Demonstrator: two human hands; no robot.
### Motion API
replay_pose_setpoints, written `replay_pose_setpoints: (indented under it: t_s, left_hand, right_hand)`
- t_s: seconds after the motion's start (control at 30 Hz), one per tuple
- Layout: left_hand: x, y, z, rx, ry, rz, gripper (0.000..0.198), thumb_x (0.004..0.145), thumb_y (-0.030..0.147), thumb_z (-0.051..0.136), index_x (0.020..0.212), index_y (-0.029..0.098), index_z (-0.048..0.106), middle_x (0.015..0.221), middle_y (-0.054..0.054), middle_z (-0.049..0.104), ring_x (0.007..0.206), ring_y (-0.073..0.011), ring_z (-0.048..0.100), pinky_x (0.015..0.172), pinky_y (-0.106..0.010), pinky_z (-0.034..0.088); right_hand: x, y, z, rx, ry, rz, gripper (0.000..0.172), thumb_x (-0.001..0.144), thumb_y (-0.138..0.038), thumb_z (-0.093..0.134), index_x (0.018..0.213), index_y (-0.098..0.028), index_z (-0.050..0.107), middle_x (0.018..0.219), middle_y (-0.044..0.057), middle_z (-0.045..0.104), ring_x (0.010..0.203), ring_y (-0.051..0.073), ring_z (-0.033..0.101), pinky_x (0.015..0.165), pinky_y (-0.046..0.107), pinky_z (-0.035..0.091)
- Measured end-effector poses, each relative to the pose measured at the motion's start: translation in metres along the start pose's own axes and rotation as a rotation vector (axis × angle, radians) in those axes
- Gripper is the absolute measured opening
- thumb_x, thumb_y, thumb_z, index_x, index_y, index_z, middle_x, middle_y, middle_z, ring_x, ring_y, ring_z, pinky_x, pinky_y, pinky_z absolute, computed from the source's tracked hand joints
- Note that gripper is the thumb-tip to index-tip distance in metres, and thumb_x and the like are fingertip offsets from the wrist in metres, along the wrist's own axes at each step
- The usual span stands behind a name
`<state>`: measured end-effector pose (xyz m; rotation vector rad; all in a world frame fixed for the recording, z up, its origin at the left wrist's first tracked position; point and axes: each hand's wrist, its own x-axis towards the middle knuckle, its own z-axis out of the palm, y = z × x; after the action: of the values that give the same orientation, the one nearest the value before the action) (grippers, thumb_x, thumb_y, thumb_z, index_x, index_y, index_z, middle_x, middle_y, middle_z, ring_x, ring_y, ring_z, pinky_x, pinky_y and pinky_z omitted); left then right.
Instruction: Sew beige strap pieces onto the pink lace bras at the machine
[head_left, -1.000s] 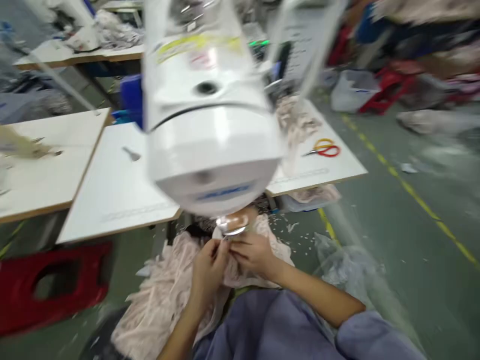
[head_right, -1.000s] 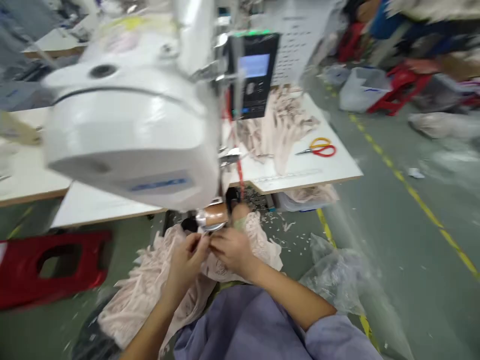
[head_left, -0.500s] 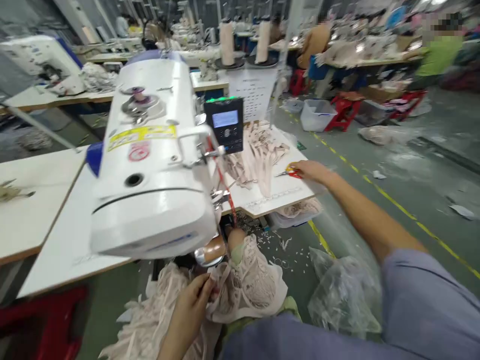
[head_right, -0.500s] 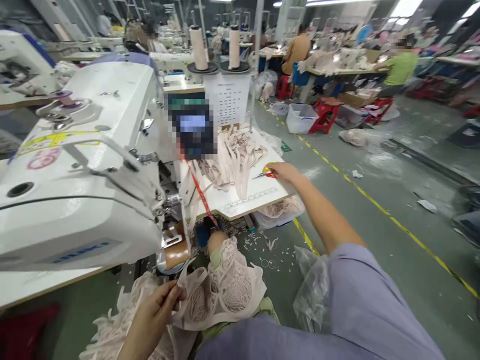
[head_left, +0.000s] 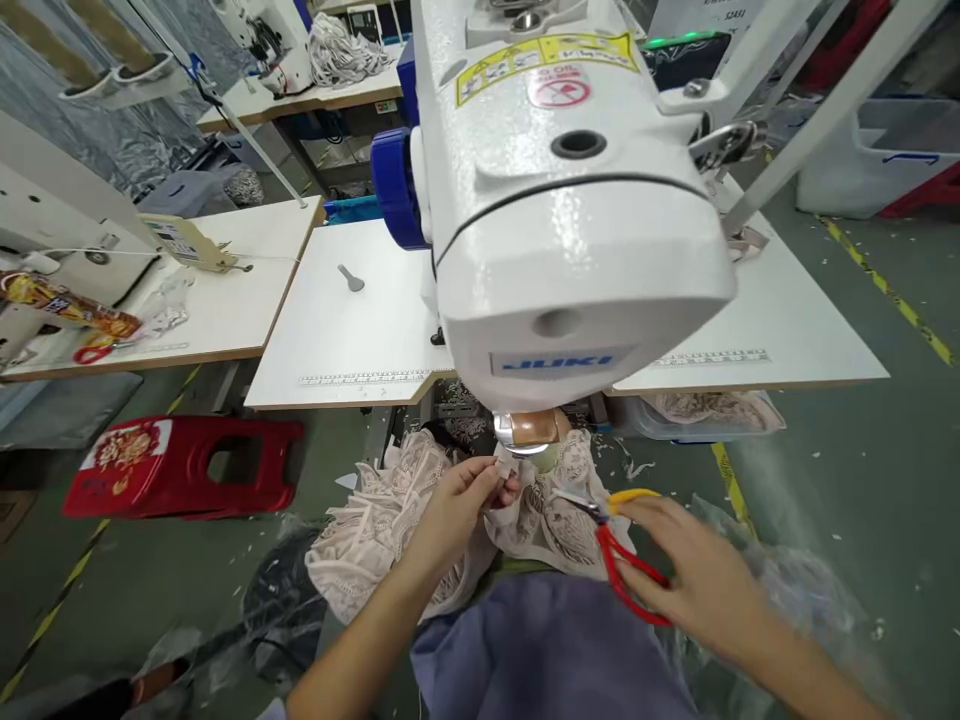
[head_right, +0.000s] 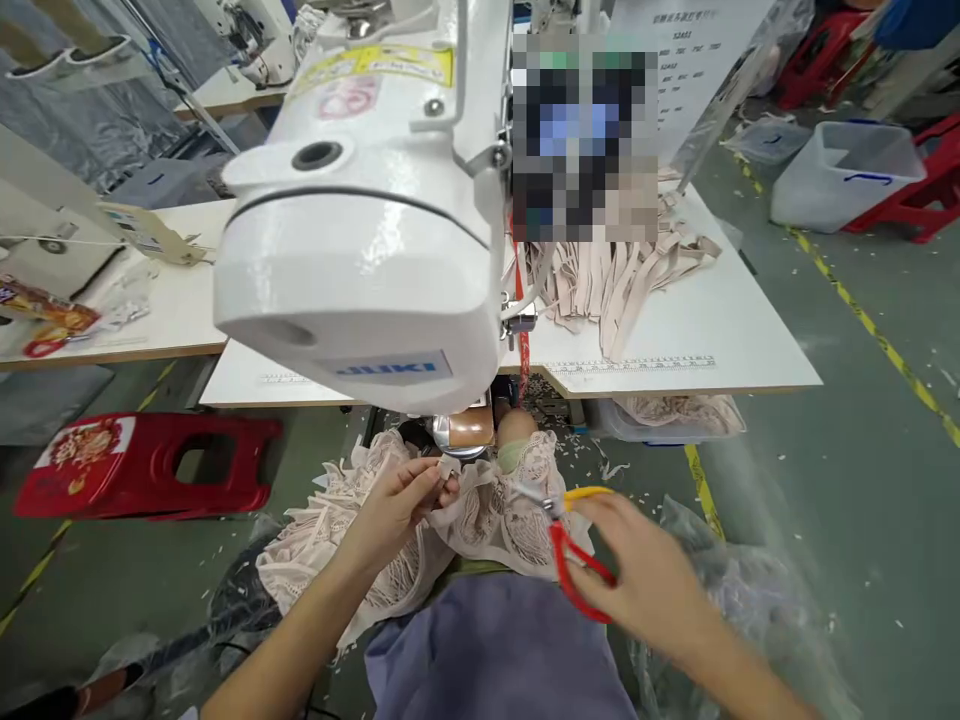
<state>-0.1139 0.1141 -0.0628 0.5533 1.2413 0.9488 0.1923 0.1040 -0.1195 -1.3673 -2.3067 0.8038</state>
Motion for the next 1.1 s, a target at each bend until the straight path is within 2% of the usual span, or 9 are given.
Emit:
replay_pose_setpoints:
  t_s: [0.1, 0.27, 0.4, 0.53, 0.73, 0.93, 1.1]
  left_hand:
    - [-0.002, 0.000, 0.000, 0.050, -0.007, 0.018, 0.044, 0.070, 0.056, 0.075, 0.083, 0.015, 0.067, 0.076, -0.003, 0.065, 0.065, -0.0114, 0.053, 0.065, -0.025, 0.044]
    - [-0.004, -0.002, -0.002, 0.242, -0.032, 0.047, 0.028, 0.080, 0.044, 0.062, 0.083, 0.016, 0.065, 0.078, -0.004, 0.066, 0.070, -0.0143, 0.056, 0.068, -0.027, 0.045]
    - [-0.003, -0.003, -0.005, 0.369, -0.011, 0.071, 0.021, 0.085, 0.037, 0.051, 0.080, 0.018, 0.060, 0.077, -0.001, 0.060, 0.068, -0.0134, 0.051, 0.062, -0.025, 0.040]
    - [-0.004, 0.000, -0.008, 0.380, -0.010, 0.138, 0.031, 0.090, 0.047, 0.049, 0.076, 0.020, 0.054, 0.068, 0.003, 0.050, 0.059, -0.0110, 0.043, 0.057, -0.023, 0.036]
    - [-0.004, 0.003, -0.009, 0.417, -0.010, 0.144, 0.034, 0.089, 0.050, 0.053, 0.076, 0.019, 0.057, 0.070, 0.001, 0.056, 0.059, -0.0114, 0.045, 0.053, -0.023, 0.035]
    - [-0.002, 0.002, -0.013, 0.418, -0.023, 0.123, 0.027, 0.089, 0.043, 0.054, 0.081, 0.018, 0.061, 0.071, 0.001, 0.059, 0.059, -0.0109, 0.047, 0.053, -0.022, 0.035]
    - [-0.001, 0.004, -0.013, 0.426, 0.032, 0.113, 0.029, 0.087, 0.044, 0.056, 0.074, 0.018, 0.058, 0.068, 0.001, 0.060, 0.057, -0.0104, 0.047, 0.051, -0.021, 0.036]
  right_hand:
    - [0.019, -0.040, 0.029, -0.001, 0.000, -0.047, 0.038, 0.085, -0.029, 0.062, 0.123, -0.024, 0.060, 0.124, 0.011, 0.065, 0.112, 0.027, 0.065, 0.088, 0.038, 0.057]
    - [0.057, -0.067, 0.032, 0.103, 0.026, -0.074, 0.036, 0.083, -0.029, 0.063, 0.118, -0.021, 0.065, 0.119, 0.012, 0.069, 0.107, 0.028, 0.068, 0.085, 0.041, 0.059]
    - [0.065, -0.071, 0.021, 0.241, -0.061, -0.017, 0.032, 0.083, -0.026, 0.062, 0.114, -0.027, 0.068, 0.115, 0.009, 0.073, 0.101, 0.027, 0.070, 0.085, 0.040, 0.059]
    - [0.055, -0.065, 0.017, 0.290, -0.054, 0.044, 0.032, 0.083, -0.023, 0.058, 0.113, -0.029, 0.066, 0.105, 0.006, 0.074, 0.092, 0.025, 0.072, 0.080, 0.038, 0.058]
    - [0.045, -0.065, 0.030, 0.270, -0.038, -0.009, 0.041, 0.076, -0.026, 0.065, 0.116, -0.023, 0.059, 0.113, 0.010, 0.069, 0.087, 0.023, 0.069, 0.067, 0.032, 0.056]
    - [0.064, -0.073, 0.032, 0.356, -0.058, 0.010, 0.041, 0.075, -0.024, 0.065, 0.116, -0.024, 0.065, 0.115, 0.009, 0.072, 0.102, 0.026, 0.069, 0.081, 0.037, 0.057]
    - [0.065, -0.072, 0.028, 0.391, -0.088, 0.105, 0.038, 0.076, -0.024, 0.064, 0.114, -0.028, 0.071, 0.108, 0.006, 0.075, 0.094, 0.025, 0.071, 0.082, 0.037, 0.057]
